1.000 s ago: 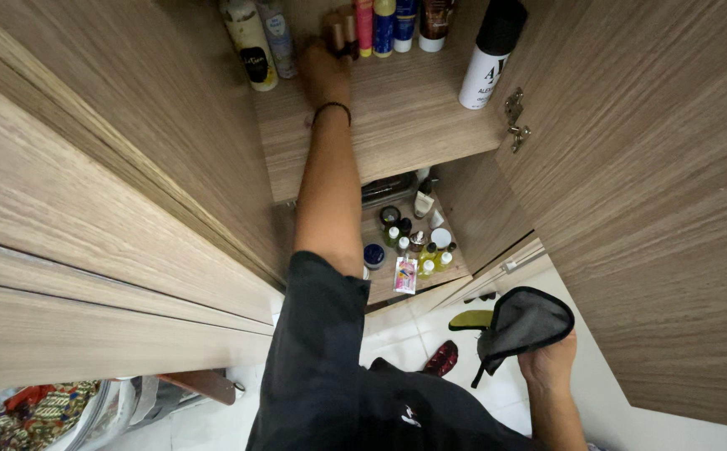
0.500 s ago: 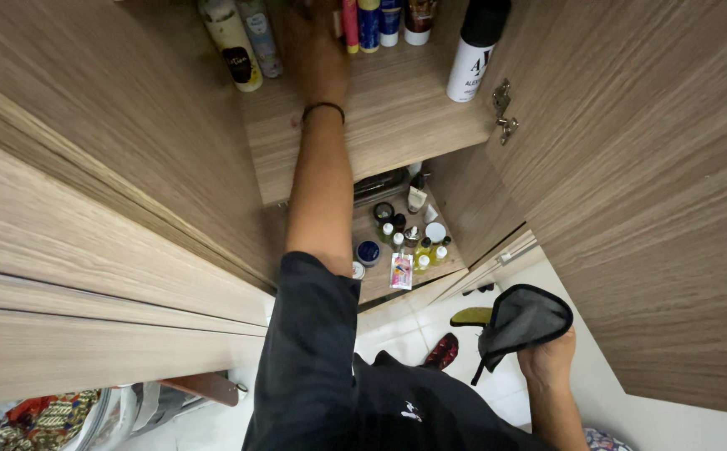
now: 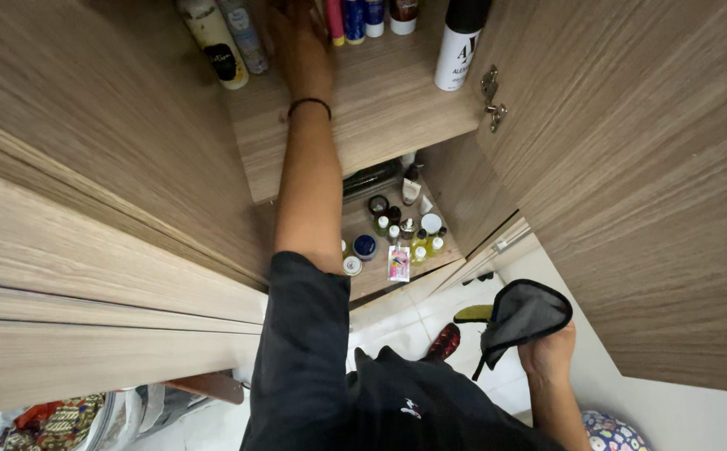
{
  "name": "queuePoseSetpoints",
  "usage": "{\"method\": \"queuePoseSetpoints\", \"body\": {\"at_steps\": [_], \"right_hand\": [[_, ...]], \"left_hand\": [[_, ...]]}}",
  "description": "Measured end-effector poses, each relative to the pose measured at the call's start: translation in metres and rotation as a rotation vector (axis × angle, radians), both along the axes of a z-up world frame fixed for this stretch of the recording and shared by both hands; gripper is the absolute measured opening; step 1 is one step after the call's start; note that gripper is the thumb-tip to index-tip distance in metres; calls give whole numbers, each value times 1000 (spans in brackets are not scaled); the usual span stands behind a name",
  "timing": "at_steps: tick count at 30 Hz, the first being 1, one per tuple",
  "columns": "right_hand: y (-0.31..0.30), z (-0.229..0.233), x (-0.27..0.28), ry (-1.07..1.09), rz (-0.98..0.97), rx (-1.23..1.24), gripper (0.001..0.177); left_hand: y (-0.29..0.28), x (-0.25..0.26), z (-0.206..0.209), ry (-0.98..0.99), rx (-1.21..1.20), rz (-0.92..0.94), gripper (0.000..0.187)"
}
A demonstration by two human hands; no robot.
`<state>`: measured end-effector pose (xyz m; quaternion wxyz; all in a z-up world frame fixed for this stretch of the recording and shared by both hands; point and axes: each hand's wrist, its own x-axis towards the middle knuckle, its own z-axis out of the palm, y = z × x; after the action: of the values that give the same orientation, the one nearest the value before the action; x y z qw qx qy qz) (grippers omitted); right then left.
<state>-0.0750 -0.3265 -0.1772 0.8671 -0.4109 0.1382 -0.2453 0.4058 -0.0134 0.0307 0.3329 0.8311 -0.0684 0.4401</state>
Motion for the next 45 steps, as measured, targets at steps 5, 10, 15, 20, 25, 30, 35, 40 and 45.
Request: {"method": "queuePoseSetpoints", "body": {"at_steps": [5,10,15,20,25,30,35,40,45], "right_hand": [[-4,-3,-4,-3,-10,16,19],[-12,-18,-12,-9,0,-36,20],[-10,-23,-11,-52,39,3,11],[2,-5,-3,22,26,-10,18],[12,4,1,27,19,-19,20],[11,-5,-4,77,-14,-10,20],[8,-5,-9,31,13,-21,25],[15,11,-5,-3,-23,1,39],[27,26,1,-28,44,57,42]], "left_hand": [[-4,6,-2,-35,-17,18,45],[-5,8,-11,5,-39,-1,60],[-13,-4,-9,-70,-269,-68,42],[-6,-17,-9,265,-103,68,27],[3,-5,-16,264,-10,52,20],[9,-5,-17,479,128,72,22],[-7,-68,-9,120,-41,-92,29],[-42,-217,-66,-304,-156,-487,8],[-29,-299,-134,157,-351,-700,12]]}}
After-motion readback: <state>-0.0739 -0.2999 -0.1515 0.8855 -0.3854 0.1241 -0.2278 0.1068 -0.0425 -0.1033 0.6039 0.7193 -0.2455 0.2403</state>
